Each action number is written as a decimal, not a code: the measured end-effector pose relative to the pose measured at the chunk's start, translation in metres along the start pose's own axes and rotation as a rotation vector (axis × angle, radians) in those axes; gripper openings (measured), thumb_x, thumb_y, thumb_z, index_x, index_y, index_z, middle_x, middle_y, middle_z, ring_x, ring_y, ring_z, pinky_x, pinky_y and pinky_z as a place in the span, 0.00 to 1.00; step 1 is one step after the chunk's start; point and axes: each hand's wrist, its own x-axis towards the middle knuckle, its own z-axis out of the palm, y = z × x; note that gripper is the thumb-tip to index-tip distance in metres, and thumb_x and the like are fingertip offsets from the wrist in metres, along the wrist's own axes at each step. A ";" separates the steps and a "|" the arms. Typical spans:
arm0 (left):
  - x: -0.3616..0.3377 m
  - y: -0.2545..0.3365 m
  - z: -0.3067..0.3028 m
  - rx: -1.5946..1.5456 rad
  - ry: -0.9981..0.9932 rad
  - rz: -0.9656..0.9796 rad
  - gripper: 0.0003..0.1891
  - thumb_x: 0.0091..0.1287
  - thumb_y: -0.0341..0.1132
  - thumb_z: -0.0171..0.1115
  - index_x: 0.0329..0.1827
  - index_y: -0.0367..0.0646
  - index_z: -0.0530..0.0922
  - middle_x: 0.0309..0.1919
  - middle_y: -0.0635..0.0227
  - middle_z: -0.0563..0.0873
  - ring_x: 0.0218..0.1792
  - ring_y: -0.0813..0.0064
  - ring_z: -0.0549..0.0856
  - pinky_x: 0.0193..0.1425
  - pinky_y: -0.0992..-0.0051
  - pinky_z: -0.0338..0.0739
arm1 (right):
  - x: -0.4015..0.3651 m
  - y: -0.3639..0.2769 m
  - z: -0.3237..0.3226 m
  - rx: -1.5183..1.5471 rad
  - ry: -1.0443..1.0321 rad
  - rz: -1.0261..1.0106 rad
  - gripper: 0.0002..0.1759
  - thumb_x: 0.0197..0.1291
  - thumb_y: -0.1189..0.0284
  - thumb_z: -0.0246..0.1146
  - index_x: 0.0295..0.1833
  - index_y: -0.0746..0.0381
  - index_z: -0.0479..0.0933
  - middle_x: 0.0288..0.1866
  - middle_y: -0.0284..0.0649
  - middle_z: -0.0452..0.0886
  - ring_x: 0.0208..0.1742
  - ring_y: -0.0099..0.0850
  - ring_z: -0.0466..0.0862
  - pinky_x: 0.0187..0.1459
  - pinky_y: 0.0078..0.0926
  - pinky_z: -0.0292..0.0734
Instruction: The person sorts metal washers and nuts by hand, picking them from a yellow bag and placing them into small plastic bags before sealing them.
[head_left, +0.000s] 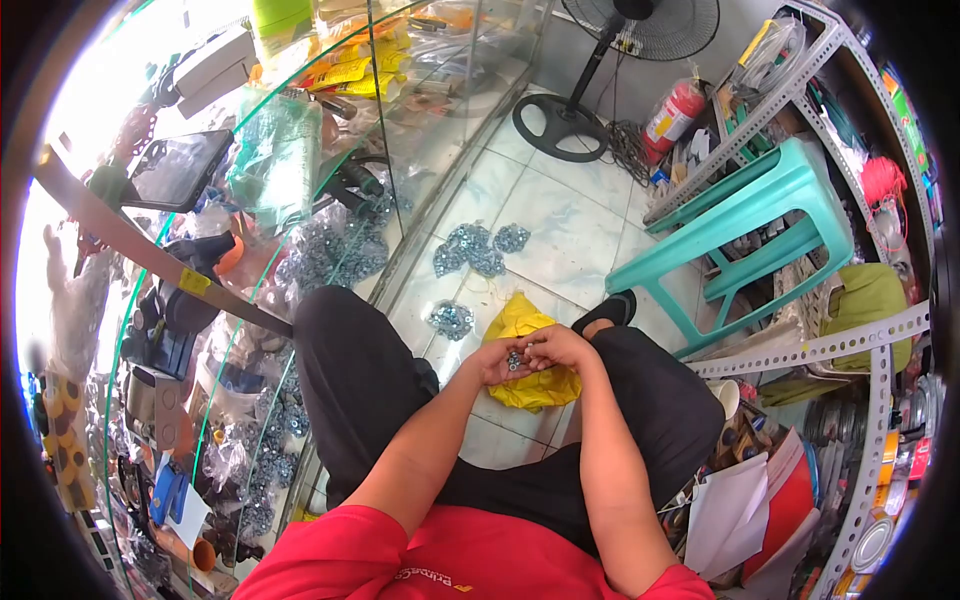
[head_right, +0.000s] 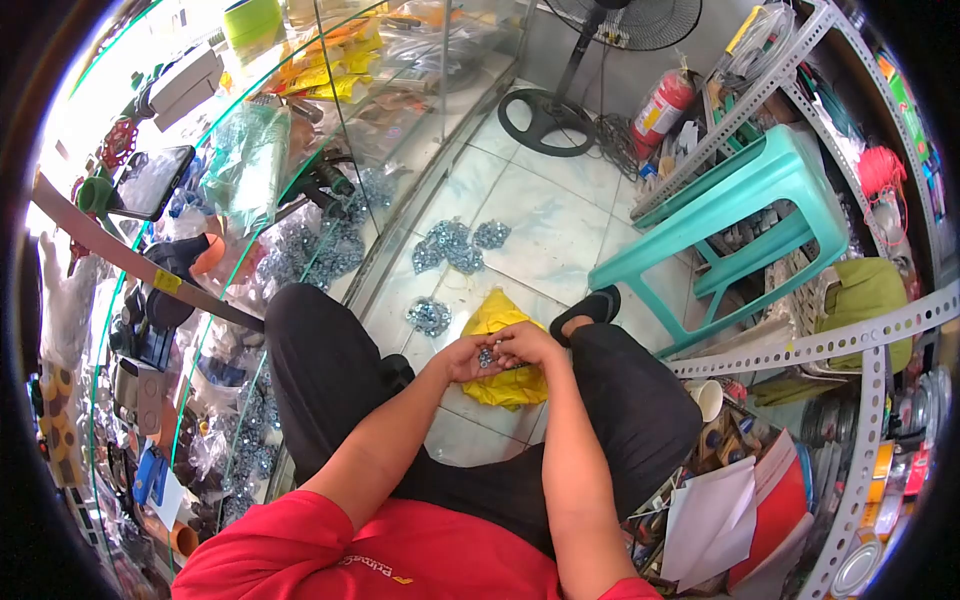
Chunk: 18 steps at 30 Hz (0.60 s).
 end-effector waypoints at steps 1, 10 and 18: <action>0.001 -0.001 -0.002 -0.001 -0.020 0.004 0.15 0.75 0.41 0.46 0.47 0.42 0.78 0.38 0.66 0.86 0.43 0.69 0.87 0.52 0.70 0.83 | 0.000 0.001 0.000 -0.044 -0.002 -0.009 0.15 0.64 0.75 0.61 0.55 0.66 0.80 0.35 0.35 0.85 0.30 0.20 0.83 0.32 0.15 0.79; 0.000 0.002 0.002 0.036 -0.066 -0.016 0.15 0.75 0.41 0.46 0.52 0.42 0.76 0.43 0.66 0.85 0.49 0.68 0.86 0.51 0.72 0.83 | 0.005 0.003 -0.004 -0.305 -0.019 -0.037 0.15 0.63 0.72 0.62 0.54 0.63 0.81 0.30 0.31 0.83 0.26 0.18 0.78 0.28 0.16 0.74; -0.008 0.045 -0.023 1.053 0.208 -0.420 0.10 0.67 0.34 0.57 0.44 0.37 0.81 0.36 0.63 0.86 0.35 0.71 0.87 0.39 0.70 0.86 | 0.004 0.006 -0.009 -0.396 -0.084 0.042 0.11 0.62 0.73 0.62 0.49 0.63 0.83 0.30 0.31 0.83 0.26 0.19 0.79 0.30 0.18 0.76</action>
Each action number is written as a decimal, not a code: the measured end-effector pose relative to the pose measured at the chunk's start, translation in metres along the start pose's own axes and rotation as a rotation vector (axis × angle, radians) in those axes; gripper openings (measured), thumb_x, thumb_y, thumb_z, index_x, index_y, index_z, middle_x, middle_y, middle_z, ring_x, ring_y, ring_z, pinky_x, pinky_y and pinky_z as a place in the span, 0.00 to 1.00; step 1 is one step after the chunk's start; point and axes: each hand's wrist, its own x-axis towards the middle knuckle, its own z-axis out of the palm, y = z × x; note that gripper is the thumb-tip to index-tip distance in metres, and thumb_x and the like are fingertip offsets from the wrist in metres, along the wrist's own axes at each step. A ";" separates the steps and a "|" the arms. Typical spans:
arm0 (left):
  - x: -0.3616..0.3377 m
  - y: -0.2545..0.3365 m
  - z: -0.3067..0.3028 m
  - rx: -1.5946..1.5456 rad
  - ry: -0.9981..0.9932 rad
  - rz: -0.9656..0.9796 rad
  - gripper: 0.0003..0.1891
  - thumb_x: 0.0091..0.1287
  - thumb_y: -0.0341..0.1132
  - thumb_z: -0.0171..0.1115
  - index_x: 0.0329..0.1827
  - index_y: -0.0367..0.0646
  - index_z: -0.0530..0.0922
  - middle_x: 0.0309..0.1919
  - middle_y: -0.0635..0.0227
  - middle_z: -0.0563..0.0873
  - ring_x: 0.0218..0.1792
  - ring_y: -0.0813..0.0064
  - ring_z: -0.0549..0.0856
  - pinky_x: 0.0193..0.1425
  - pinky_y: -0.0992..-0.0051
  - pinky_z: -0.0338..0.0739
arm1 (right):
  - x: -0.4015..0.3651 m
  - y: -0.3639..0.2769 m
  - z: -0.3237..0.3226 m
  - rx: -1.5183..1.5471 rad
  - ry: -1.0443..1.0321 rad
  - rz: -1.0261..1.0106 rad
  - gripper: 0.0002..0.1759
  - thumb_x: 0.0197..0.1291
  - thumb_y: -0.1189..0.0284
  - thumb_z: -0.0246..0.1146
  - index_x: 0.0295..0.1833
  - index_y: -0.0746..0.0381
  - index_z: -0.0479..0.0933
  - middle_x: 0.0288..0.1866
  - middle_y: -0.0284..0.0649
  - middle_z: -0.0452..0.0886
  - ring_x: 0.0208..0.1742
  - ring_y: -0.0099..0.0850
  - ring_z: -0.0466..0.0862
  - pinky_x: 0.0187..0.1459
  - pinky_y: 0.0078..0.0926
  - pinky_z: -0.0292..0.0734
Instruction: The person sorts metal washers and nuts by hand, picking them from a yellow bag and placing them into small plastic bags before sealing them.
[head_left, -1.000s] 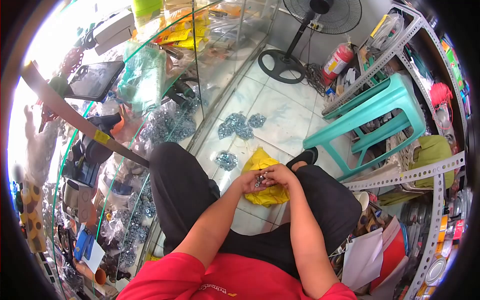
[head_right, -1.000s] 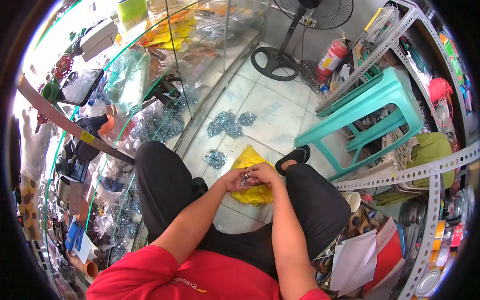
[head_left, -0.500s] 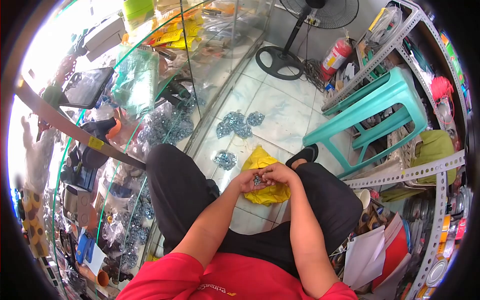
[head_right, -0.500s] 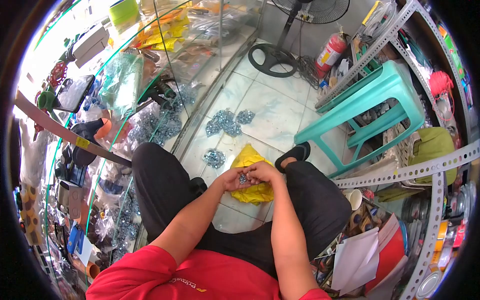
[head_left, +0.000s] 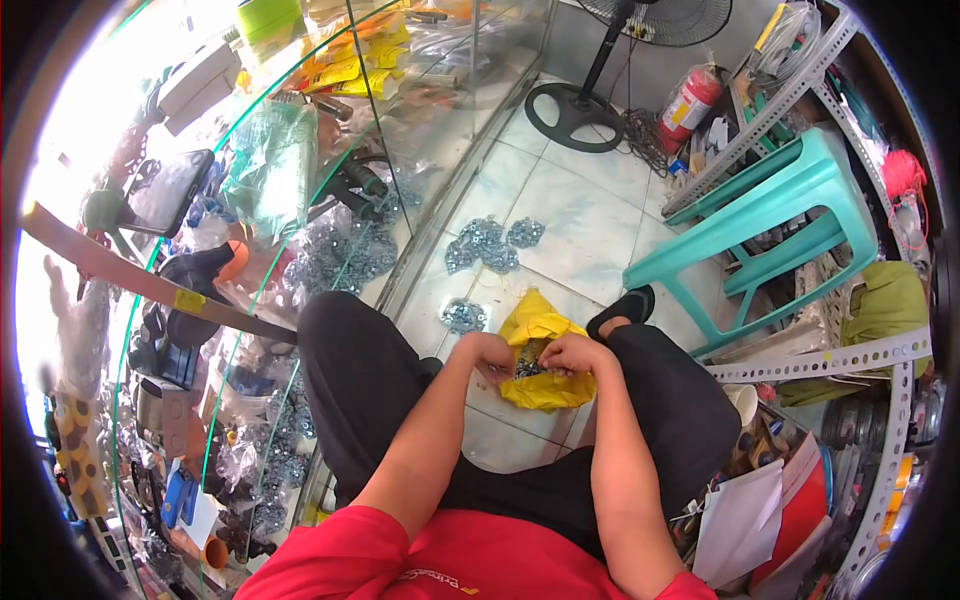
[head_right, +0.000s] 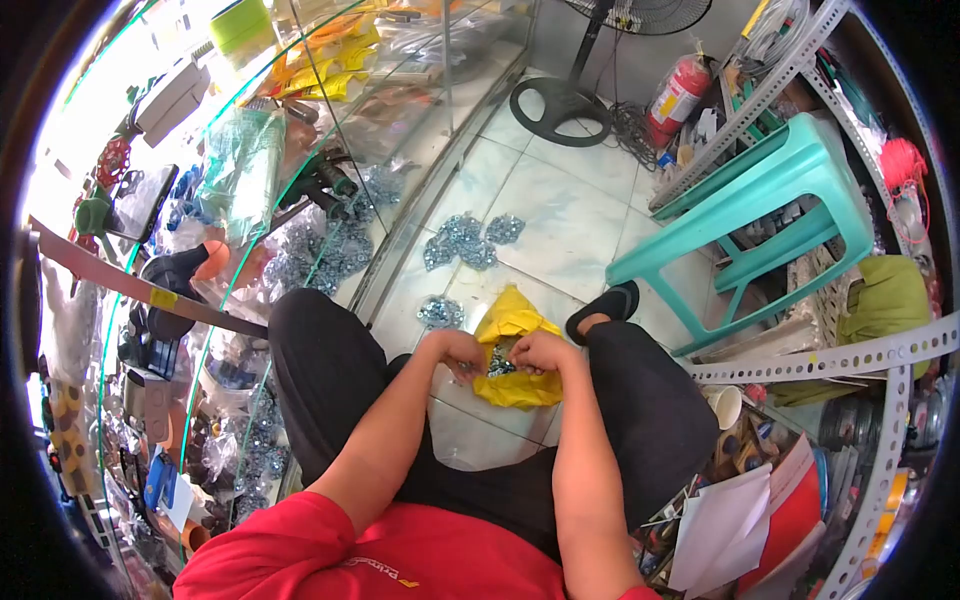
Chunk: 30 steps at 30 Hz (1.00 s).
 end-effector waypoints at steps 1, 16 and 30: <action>-0.005 -0.001 -0.013 0.147 0.035 -0.032 0.09 0.66 0.32 0.58 0.42 0.36 0.82 0.35 0.63 0.86 0.34 0.72 0.87 0.36 0.70 0.86 | 0.003 0.005 0.003 -0.036 -0.020 0.006 0.11 0.62 0.73 0.62 0.48 0.62 0.83 0.29 0.31 0.83 0.26 0.19 0.79 0.30 0.18 0.76; 0.052 -0.057 -0.076 0.087 1.347 0.112 0.09 0.57 0.29 0.57 0.36 0.38 0.83 0.36 0.47 0.86 0.40 0.49 0.85 0.47 0.59 0.79 | 0.129 0.103 0.089 -0.348 0.617 0.064 0.17 0.58 0.73 0.56 0.52 0.65 0.80 0.53 0.56 0.81 0.52 0.49 0.82 0.55 0.41 0.76; 0.073 -0.083 -0.092 -0.389 1.313 0.286 0.11 0.62 0.28 0.57 0.44 0.38 0.84 0.34 0.57 0.87 0.34 0.67 0.86 0.38 0.68 0.80 | 0.124 0.071 0.098 -0.666 0.602 0.045 0.21 0.63 0.67 0.52 0.57 0.65 0.78 0.58 0.54 0.79 0.60 0.50 0.77 0.61 0.51 0.69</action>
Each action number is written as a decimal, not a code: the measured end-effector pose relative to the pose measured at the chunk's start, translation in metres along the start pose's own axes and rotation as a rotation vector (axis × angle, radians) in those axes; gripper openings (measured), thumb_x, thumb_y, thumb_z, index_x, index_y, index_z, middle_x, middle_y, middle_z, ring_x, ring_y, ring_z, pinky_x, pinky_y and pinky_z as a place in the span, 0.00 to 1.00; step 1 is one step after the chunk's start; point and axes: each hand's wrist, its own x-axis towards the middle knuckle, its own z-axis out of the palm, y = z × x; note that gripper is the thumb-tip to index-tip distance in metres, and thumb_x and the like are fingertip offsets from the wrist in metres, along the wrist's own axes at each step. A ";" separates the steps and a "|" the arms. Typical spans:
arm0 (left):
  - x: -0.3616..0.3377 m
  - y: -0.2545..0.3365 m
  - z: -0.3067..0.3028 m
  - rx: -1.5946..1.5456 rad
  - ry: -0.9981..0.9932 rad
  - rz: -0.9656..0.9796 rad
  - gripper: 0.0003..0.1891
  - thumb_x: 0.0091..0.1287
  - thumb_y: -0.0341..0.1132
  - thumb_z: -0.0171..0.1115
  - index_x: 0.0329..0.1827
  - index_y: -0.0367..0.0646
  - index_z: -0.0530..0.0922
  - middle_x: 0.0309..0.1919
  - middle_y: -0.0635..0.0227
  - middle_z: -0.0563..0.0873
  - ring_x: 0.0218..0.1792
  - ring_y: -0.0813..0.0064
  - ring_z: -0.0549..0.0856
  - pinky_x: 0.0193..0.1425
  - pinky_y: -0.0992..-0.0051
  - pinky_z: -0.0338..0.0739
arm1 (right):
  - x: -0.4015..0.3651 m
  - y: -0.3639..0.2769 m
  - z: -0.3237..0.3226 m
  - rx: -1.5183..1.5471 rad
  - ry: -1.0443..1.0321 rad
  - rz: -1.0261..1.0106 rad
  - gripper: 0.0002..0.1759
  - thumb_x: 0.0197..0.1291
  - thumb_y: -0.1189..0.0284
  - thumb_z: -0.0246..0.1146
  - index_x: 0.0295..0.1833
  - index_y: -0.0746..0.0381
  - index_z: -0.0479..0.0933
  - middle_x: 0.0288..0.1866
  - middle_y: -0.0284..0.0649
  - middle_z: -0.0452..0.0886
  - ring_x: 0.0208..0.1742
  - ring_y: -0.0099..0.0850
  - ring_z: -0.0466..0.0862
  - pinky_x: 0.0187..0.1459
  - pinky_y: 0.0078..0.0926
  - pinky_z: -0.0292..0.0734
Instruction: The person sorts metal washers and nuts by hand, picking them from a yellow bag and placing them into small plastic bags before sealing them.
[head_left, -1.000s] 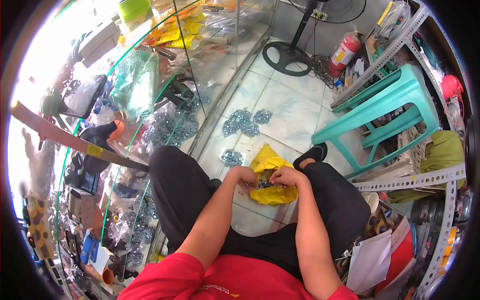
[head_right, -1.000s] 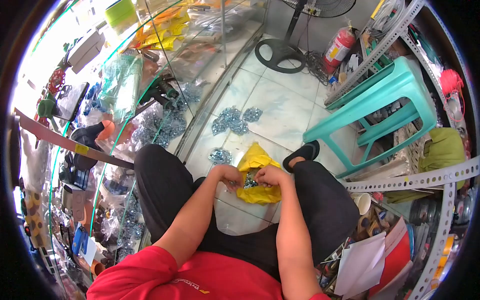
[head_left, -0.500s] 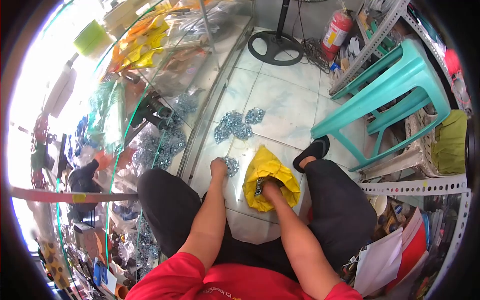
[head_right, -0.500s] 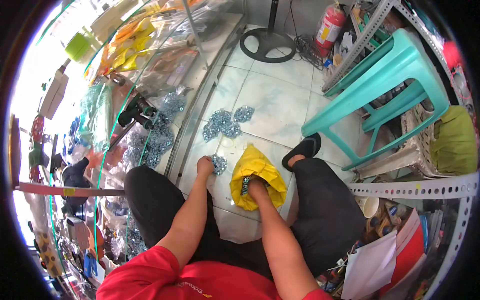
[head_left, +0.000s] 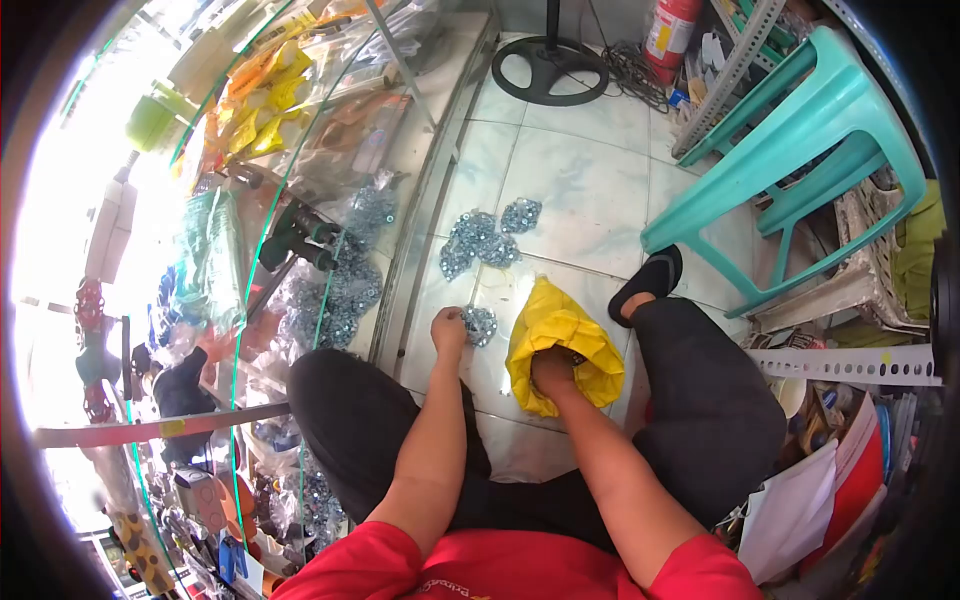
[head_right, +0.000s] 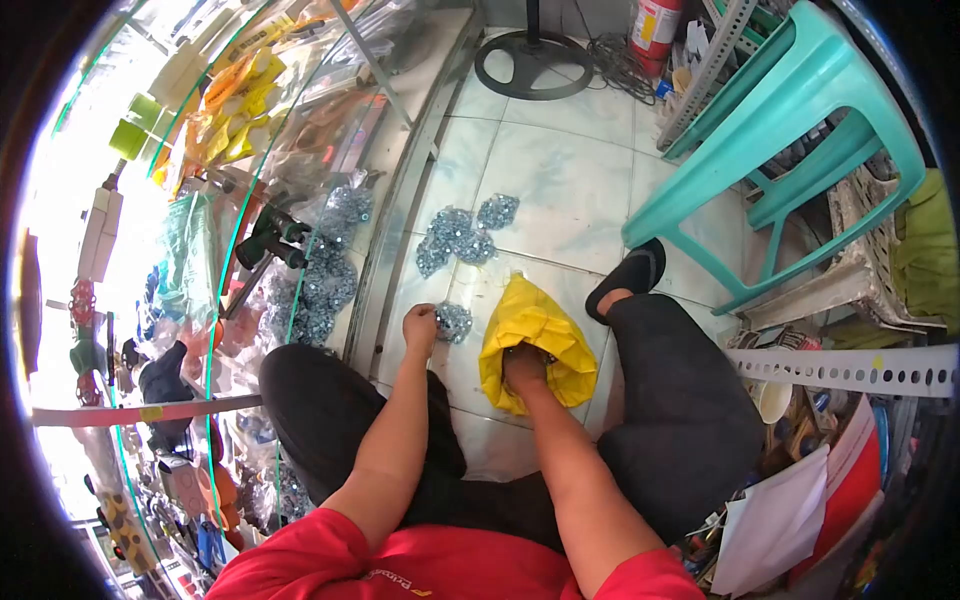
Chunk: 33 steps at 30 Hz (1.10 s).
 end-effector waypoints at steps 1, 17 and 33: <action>-0.008 0.008 -0.002 -0.041 0.021 -0.015 0.10 0.63 0.28 0.56 0.44 0.39 0.83 0.31 0.60 0.86 0.32 0.70 0.85 0.34 0.70 0.79 | 0.007 0.006 0.022 0.019 0.026 -0.004 0.21 0.63 0.67 0.52 0.57 0.65 0.78 0.58 0.54 0.79 0.60 0.49 0.77 0.60 0.50 0.69; -0.131 0.098 0.002 0.291 -1.331 -0.449 0.27 0.73 0.52 0.51 0.60 0.35 0.72 0.54 0.50 0.82 0.51 0.55 0.85 0.47 0.65 0.85 | -0.014 0.048 -0.032 1.555 -0.359 0.475 0.05 0.65 0.71 0.58 0.42 0.58 0.78 0.32 0.30 0.81 0.27 0.20 0.77 0.28 0.16 0.76; -0.141 0.071 0.021 -0.673 -1.269 -0.612 0.17 0.76 0.45 0.45 0.50 0.42 0.77 0.39 0.64 0.86 0.44 0.69 0.87 0.45 0.72 0.86 | -0.046 0.018 -0.151 0.804 -0.441 0.008 0.15 0.66 0.71 0.60 0.55 0.64 0.79 0.39 0.34 0.84 0.33 0.20 0.81 0.32 0.17 0.78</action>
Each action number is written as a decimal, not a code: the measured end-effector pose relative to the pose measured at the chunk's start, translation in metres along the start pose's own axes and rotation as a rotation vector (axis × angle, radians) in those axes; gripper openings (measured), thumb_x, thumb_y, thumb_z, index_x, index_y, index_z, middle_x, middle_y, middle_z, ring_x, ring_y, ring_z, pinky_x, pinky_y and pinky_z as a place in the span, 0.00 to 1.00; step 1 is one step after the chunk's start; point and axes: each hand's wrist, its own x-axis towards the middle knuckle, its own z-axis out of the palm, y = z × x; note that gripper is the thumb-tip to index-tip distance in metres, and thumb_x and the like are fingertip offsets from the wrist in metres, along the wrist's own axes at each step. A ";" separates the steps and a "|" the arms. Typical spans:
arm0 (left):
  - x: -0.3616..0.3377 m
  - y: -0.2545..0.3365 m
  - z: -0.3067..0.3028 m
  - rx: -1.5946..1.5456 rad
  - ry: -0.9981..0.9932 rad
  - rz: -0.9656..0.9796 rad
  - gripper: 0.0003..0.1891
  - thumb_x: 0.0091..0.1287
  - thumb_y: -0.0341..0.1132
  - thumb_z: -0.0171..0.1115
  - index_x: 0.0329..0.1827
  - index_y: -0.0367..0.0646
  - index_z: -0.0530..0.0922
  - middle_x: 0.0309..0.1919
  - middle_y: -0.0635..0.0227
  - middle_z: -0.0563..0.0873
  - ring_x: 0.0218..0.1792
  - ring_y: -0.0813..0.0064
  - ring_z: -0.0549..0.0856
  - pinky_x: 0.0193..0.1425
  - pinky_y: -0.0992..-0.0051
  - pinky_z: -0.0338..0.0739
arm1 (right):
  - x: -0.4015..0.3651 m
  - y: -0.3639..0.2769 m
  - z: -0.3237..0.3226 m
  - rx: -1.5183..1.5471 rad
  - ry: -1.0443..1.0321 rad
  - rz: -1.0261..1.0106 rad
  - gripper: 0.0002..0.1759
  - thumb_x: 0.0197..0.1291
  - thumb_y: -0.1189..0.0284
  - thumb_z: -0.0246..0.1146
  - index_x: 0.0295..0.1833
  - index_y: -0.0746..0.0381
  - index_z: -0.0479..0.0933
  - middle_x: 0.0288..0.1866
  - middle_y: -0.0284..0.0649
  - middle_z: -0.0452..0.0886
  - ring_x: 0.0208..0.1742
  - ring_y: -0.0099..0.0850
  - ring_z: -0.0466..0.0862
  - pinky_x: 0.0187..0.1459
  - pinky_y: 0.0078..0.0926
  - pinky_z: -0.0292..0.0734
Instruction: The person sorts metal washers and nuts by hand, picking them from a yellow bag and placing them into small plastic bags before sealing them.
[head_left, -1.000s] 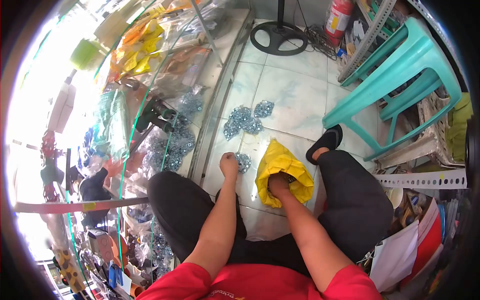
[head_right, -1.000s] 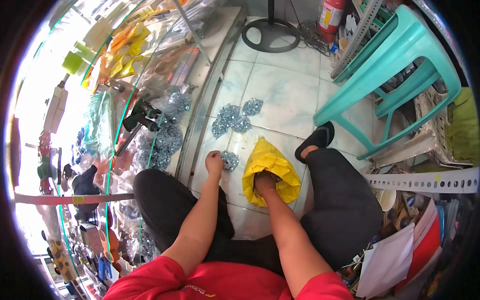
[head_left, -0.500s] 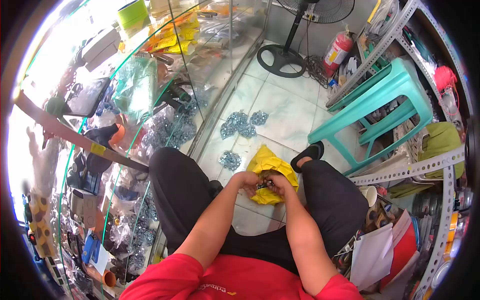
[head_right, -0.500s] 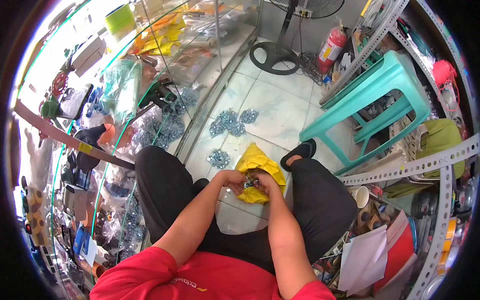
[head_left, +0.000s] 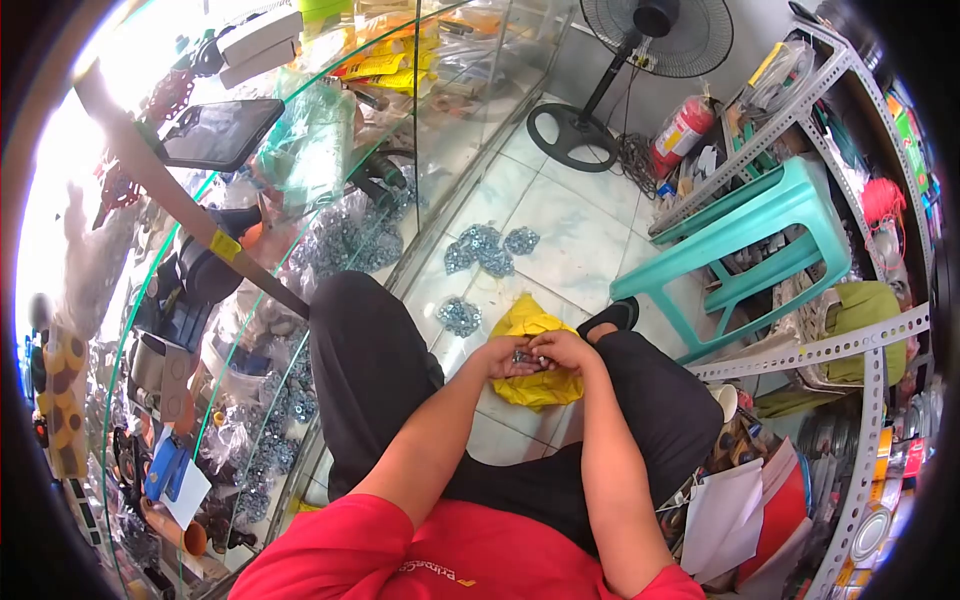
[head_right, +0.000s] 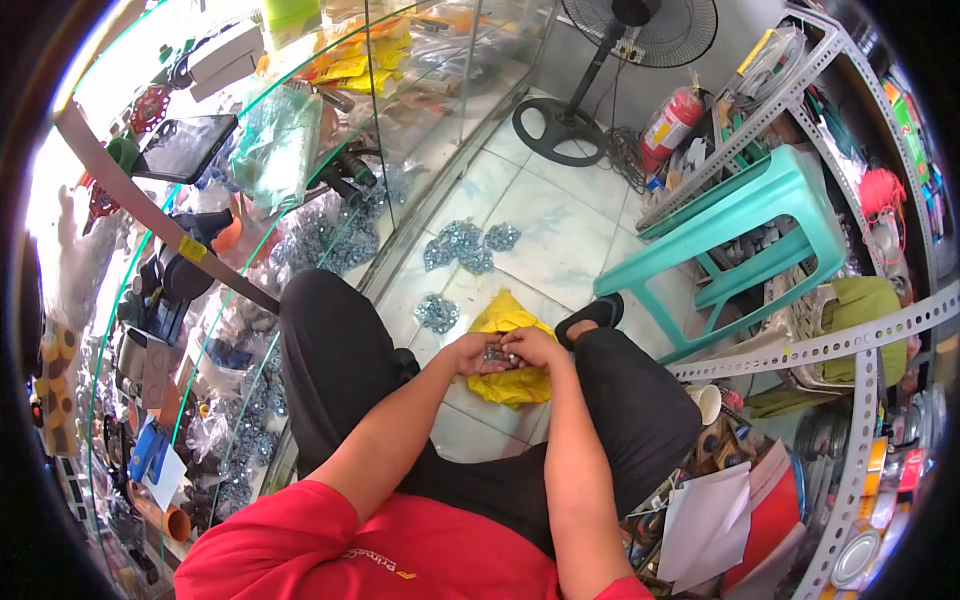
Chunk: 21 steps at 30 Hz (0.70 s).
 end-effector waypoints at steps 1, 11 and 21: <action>-0.005 0.001 0.005 0.002 -0.010 -0.001 0.18 0.76 0.45 0.43 0.51 0.43 0.77 0.40 0.64 0.86 0.45 0.69 0.88 0.45 0.72 0.86 | -0.001 0.000 -0.002 0.005 -0.012 -0.002 0.15 0.66 0.71 0.60 0.55 0.64 0.79 0.39 0.34 0.84 0.33 0.20 0.81 0.32 0.17 0.78; -0.023 0.010 0.022 -0.019 -0.074 0.028 0.17 0.74 0.44 0.48 0.53 0.41 0.76 0.45 0.61 0.85 0.48 0.65 0.86 0.50 0.70 0.85 | -0.007 -0.004 -0.008 0.269 0.002 -0.019 0.10 0.62 0.78 0.62 0.49 0.67 0.80 0.38 0.39 0.85 0.32 0.24 0.85 0.35 0.19 0.81; -0.028 0.037 0.004 0.509 0.154 -0.223 0.12 0.68 0.39 0.56 0.37 0.40 0.81 0.28 0.67 0.83 0.25 0.73 0.82 0.30 0.75 0.79 | -0.001 0.004 -0.010 0.045 -0.018 0.086 0.09 0.62 0.79 0.60 0.46 0.69 0.81 0.36 0.39 0.85 0.32 0.25 0.86 0.38 0.22 0.84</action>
